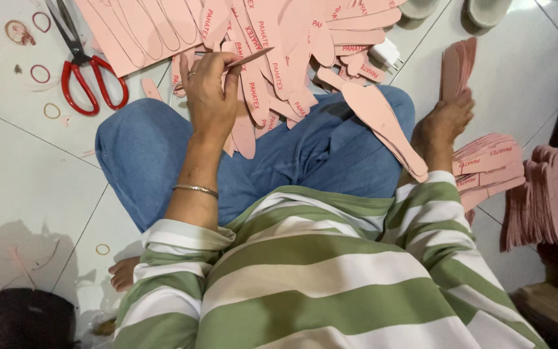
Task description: The person sits on the floor and sorts pink shoe insoles by hand. They pick up insoles from a large pile, align them, and place them into a neat stack. The person occasionally picks up a rubber band, but does not use it to bundle the stack.
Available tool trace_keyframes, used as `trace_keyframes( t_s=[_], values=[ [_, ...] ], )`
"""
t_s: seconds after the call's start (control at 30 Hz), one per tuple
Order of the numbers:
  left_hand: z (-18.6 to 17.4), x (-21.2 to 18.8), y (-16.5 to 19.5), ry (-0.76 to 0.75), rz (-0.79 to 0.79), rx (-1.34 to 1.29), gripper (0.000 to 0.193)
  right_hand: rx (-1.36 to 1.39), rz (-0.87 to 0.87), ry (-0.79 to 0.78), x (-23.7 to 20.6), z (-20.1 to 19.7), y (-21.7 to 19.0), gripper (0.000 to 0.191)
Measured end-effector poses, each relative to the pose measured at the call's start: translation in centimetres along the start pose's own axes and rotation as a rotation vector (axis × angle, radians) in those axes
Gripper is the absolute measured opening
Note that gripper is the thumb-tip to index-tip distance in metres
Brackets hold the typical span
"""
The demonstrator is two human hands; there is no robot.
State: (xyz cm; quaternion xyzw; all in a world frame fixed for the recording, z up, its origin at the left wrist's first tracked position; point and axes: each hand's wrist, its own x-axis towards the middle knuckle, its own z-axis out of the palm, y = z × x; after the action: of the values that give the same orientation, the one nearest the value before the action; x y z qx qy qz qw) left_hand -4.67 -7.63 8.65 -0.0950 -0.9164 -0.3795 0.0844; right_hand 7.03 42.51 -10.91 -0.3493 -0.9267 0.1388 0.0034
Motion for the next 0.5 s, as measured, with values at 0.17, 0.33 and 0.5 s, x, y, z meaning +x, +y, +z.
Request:
trace_keyframes(
  t_s=[0.17,0.33,0.5],
  values=[
    [0.3,-0.1,-0.2,0.036,0.029,-0.006,0.007,0.403,0.0,0.017,3.5,-0.8,0.9,0.066],
    [1.4,-0.3,-1.8,0.165,-0.127,-0.364,0.012,1.121,0.397,-0.037,7.0,-3.1,1.5,0.057],
    [2.9,-0.4,-4.3,0.298,-0.314,-0.8,0.012,1.033,0.507,-0.175,6.6,-3.4,0.8,0.058]
  ],
)
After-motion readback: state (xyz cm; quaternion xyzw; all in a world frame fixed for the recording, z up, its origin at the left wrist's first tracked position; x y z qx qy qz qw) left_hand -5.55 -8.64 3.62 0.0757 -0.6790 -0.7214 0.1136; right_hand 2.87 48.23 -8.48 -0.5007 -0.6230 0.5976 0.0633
